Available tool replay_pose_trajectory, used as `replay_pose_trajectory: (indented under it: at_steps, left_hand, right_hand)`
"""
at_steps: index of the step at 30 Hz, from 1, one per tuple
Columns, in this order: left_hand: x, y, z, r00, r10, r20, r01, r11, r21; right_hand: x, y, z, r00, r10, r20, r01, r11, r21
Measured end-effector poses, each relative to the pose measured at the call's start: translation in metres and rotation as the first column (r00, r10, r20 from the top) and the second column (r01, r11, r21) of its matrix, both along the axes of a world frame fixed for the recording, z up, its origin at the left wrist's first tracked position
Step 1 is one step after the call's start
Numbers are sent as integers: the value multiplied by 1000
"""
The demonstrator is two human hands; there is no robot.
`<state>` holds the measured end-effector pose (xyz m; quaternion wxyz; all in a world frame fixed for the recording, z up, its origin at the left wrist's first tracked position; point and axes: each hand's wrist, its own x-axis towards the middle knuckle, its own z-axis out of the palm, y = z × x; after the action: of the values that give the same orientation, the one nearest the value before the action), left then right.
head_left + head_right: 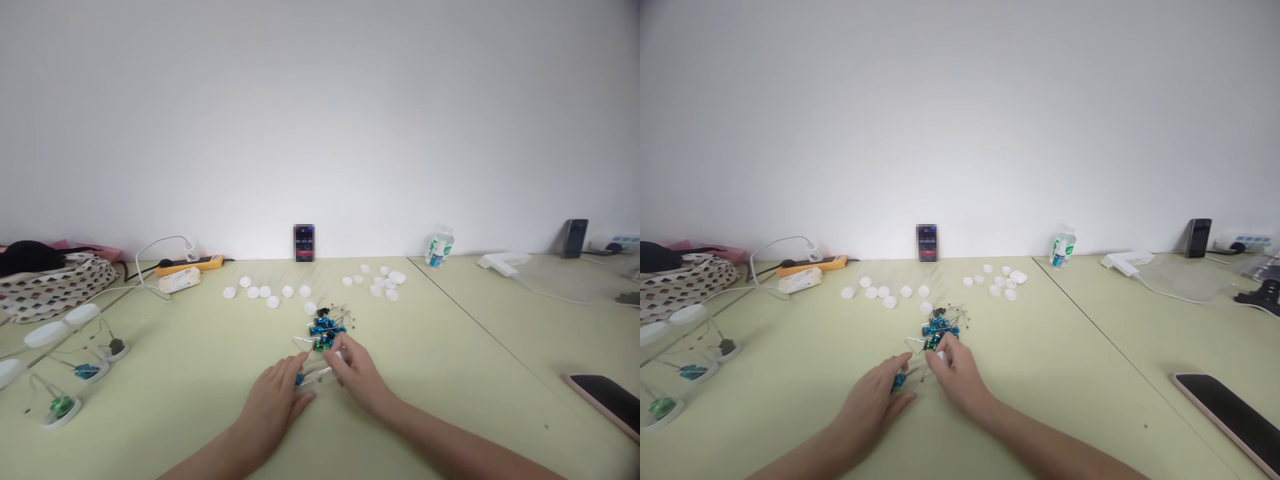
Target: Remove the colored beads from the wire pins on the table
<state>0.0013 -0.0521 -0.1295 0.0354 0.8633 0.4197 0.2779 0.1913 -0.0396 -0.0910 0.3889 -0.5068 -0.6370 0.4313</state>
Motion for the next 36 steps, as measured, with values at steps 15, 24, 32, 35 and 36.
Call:
replay_pose_trajectory:
  at_steps: [15, 24, 32, 35, 36]
  left_hand:
    - [-14, -3, 11, 794, 146, 590, 390, 622, -679]
    - [-15, 9, 17, 677, 324, 661, 539, 393, -745]
    - [-13, 5, 22, 710, 328, 623, 469, 440, -766]
    - [-12, 4, 22, 666, 411, 622, 377, 534, -757]
    - [-12, 5, 22, 653, 438, 618, 331, 569, -753]
  right_hand:
    - [14, 6, -14, 983, 177, -43, -166, 967, 193]
    - [29, 2, 5, 805, 593, 32, -593, 801, 88]
    - [19, 0, 14, 793, 606, 63, -602, 795, -80]
    - [20, 4, 12, 818, 571, -72, -575, 806, -140]
    - [21, 6, 11, 826, 553, -107, -563, 811, -157]
